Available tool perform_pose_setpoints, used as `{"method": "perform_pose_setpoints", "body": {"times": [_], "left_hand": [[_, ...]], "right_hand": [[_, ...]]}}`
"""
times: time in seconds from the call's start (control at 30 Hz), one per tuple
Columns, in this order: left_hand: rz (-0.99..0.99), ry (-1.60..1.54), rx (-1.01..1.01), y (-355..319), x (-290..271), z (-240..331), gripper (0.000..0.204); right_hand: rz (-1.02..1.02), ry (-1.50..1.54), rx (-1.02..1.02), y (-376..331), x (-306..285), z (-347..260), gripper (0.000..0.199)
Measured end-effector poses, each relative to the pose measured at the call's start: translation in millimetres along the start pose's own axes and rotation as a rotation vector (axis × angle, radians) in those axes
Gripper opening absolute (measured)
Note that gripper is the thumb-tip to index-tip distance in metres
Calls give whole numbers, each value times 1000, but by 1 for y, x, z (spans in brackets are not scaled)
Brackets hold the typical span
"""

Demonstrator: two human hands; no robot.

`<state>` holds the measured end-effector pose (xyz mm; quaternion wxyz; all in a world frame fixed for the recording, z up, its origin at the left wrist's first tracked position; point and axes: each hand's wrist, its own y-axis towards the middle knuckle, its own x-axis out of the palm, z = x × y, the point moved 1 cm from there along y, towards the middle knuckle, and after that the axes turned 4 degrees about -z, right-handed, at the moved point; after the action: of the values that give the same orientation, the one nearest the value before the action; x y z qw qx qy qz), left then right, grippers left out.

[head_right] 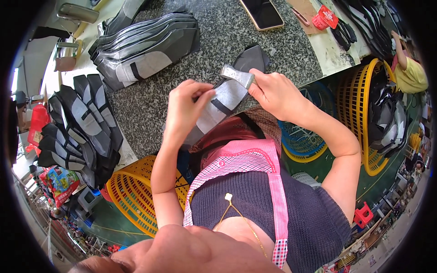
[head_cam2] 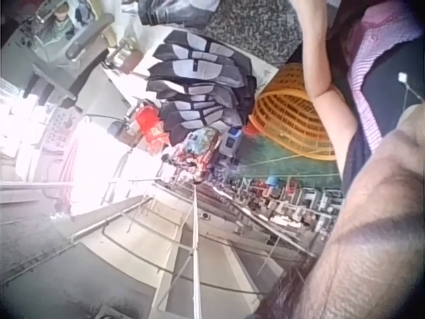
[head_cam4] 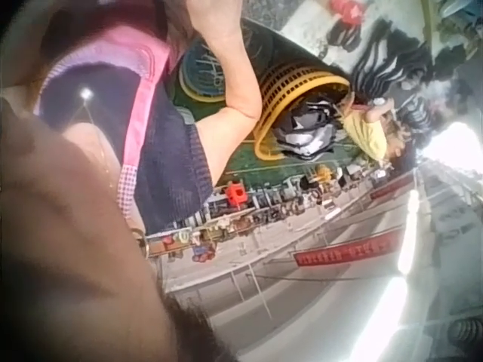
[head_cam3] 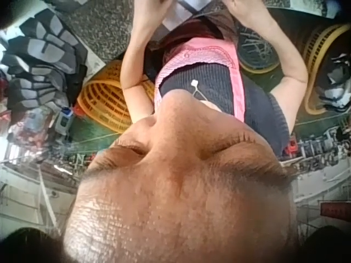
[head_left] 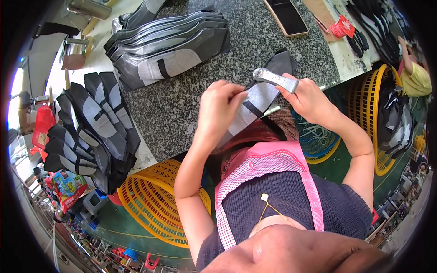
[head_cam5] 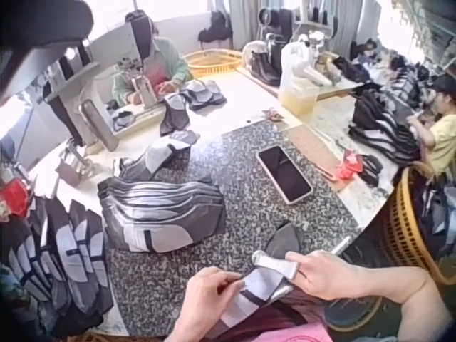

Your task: Hammering the edges and seams of shoe upper components at a factory workbench.

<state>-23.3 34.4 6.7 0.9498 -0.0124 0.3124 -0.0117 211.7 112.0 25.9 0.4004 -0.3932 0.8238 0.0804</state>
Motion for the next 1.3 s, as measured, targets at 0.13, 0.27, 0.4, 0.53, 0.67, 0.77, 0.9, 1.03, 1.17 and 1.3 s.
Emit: {"method": "perform_pose_setpoints", "body": {"times": [0.13,0.27,0.4,0.53,0.67,0.77,0.9,1.03,1.17,1.3], "left_hand": [[27,-4,3,-16,3,-3,13],[146,155,120,-24,10,4,15],[177,234,187,-23,13,3,8],[198,281,187,-29,15,-3,8],[217,248,236,-29,16,-8,9],[50,0,-47,-30,-4,-5,9],[162,240,184,-39,1,-7,13],[182,323,251,-46,6,-5,12],[110,159,73,-53,-2,-12,18],[193,409,281,-59,5,-5,16]], "right_hand": [[6,74,36,8,-13,-7,30],[102,156,-1,6,-21,-23,29],[-156,161,-72,4,0,-8,28],[-84,161,-20,16,-24,-26,18],[-65,247,-98,10,-6,-35,21],[-195,11,-134,9,11,-23,24],[-130,100,-99,23,0,-20,26],[-99,239,-145,13,-3,-43,24],[-240,42,-151,12,13,-27,19],[-150,121,-165,22,3,-35,15]]}}
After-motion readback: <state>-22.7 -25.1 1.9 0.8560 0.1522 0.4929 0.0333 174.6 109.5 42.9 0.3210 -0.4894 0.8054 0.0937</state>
